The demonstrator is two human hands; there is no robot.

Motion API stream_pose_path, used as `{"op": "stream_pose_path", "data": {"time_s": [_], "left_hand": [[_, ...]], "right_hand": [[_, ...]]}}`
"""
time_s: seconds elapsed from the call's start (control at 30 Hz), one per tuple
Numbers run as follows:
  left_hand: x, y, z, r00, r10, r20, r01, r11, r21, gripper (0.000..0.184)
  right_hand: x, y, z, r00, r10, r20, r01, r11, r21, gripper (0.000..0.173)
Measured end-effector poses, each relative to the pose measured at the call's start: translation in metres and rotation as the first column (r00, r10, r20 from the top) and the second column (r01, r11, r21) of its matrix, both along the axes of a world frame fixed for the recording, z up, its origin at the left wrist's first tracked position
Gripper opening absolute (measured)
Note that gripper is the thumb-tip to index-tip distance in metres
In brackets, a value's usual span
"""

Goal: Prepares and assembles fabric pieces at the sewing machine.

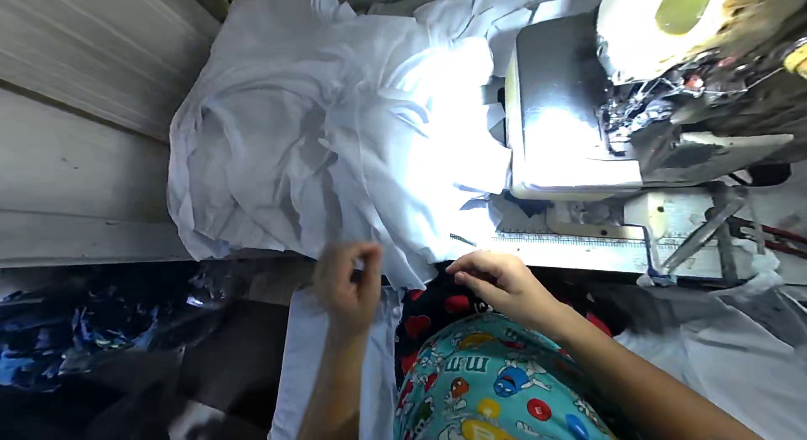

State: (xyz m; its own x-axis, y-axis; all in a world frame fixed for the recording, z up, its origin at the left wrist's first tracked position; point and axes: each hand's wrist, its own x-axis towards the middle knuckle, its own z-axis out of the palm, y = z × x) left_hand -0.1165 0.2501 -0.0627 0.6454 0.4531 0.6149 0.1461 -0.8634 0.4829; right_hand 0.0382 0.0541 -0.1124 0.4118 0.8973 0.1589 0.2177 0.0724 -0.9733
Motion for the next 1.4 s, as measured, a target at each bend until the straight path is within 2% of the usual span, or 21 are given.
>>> {"op": "stream_pose_path", "data": {"time_s": [0.07,0.13,0.23,0.33,0.47,0.53,0.6,0.67,0.7,0.77,0.8,0.83,0.87,0.93,1.0,1.07,1.13,1.2,1.3,1.4], "left_hand": [[-0.022,-0.028,-0.037,1.000,0.025,-0.008,-0.026,0.989,-0.147,0.025],[-0.031,-0.046,-0.052,0.999,0.034,0.001,-0.033,0.968,-0.250,0.025],[-0.022,-0.042,-0.043,0.998,0.038,0.043,-0.025,0.964,-0.266,0.023],[0.002,-0.023,-0.020,0.998,-0.016,0.062,0.026,0.988,-0.152,0.014],[0.052,-0.004,0.016,0.979,-0.202,-0.025,0.202,0.979,0.009,0.011],[0.084,-0.001,0.033,0.941,-0.306,-0.146,0.322,0.941,0.102,0.016],[0.116,-0.002,0.043,0.887,-0.350,-0.302,0.409,0.899,0.160,0.019],[0.141,-0.003,0.045,0.827,-0.322,-0.461,0.448,0.873,0.194,0.023],[0.150,-0.002,0.043,0.800,-0.289,-0.526,0.453,0.866,0.213,0.025],[0.161,0.004,0.041,0.739,-0.228,-0.634,0.443,0.873,0.203,0.032],[0.163,0.009,0.040,0.712,-0.243,-0.658,0.433,0.890,0.140,0.035],[0.164,0.014,0.039,0.711,-0.271,-0.649,0.424,0.901,0.089,0.034],[0.164,0.018,0.039,0.724,-0.297,-0.623,0.419,0.906,0.055,0.031],[0.165,0.022,0.038,0.748,-0.327,-0.577,0.411,0.911,0.017,0.022],[0.162,0.022,0.034,0.775,-0.333,-0.538,0.413,0.910,0.031,0.018],[0.160,0.023,0.031,0.796,-0.352,-0.492,0.426,0.903,0.044,0.023],[0.160,0.026,0.027,0.813,-0.369,-0.451,0.435,0.899,0.047,0.040],[0.159,0.028,0.025,0.824,-0.379,-0.420,0.438,0.898,0.048,0.048],[0.158,0.031,0.024,0.833,-0.378,-0.405,0.431,0.901,0.045,0.050],[0.160,0.027,0.028,0.844,-0.387,-0.370,0.430,0.902,0.036,0.047]], "right_hand": [[-0.004,0.012,0.000,0.999,0.038,-0.008,-0.038,0.997,-0.062,0.028],[-0.005,0.032,0.004,0.991,0.131,-0.015,-0.131,0.971,-0.202,0.035],[-0.007,0.060,0.004,0.960,0.277,0.037,-0.245,0.897,-0.369,0.041],[-0.012,0.065,0.005,0.953,0.283,0.106,-0.216,0.884,-0.415,0.030],[-0.013,0.037,0.003,0.973,0.187,0.132,-0.158,0.966,-0.203,0.027],[-0.010,0.021,0.010,0.976,0.214,0.032,-0.212,0.975,-0.066,0.025],[-0.007,0.011,0.017,0.948,0.274,-0.163,-0.268,0.962,0.056,0.020],[-0.009,0.009,0.024,0.841,0.283,-0.461,-0.255,0.959,0.123,0.011],[-0.010,0.010,0.026,0.755,0.266,-0.599,-0.237,0.963,0.128,0.016],[-0.008,0.011,0.027,0.569,0.233,-0.789,-0.224,0.967,0.124,0.037],[-0.007,0.011,0.024,0.479,0.239,-0.845,-0.223,0.964,0.146,0.055],[-0.005,0.010,0.021,0.388,0.249,-0.887,-0.218,0.960,0.174,0.065],[-0.002,0.007,0.019,0.308,0.262,-0.915,-0.203,0.957,0.206,0.062],[0.006,0.000,0.019,0.211,0.307,-0.928,-0.183,0.945,0.271,0.034],[0.015,-0.008,0.021,0.263,0.369,-0.891,-0.192,0.925,0.327,0.014],[0.025,-0.022,0.025,0.383,0.403,-0.831,-0.197,0.915,0.353,0.007],[0.035,-0.040,0.033,0.483,0.394,-0.782,-0.195,0.919,0.343,0.006],[0.043,-0.061,0.042,0.561,0.334,-0.758,-0.171,0.942,0.289,0.009],[0.055,-0.090,0.050,0.714,0.216,-0.666,-0.086,0.971,0.223,0.010],[0.066,-0.105,0.050,0.857,0.118,-0.502,0.047,0.952,0.303,0.013]]}}
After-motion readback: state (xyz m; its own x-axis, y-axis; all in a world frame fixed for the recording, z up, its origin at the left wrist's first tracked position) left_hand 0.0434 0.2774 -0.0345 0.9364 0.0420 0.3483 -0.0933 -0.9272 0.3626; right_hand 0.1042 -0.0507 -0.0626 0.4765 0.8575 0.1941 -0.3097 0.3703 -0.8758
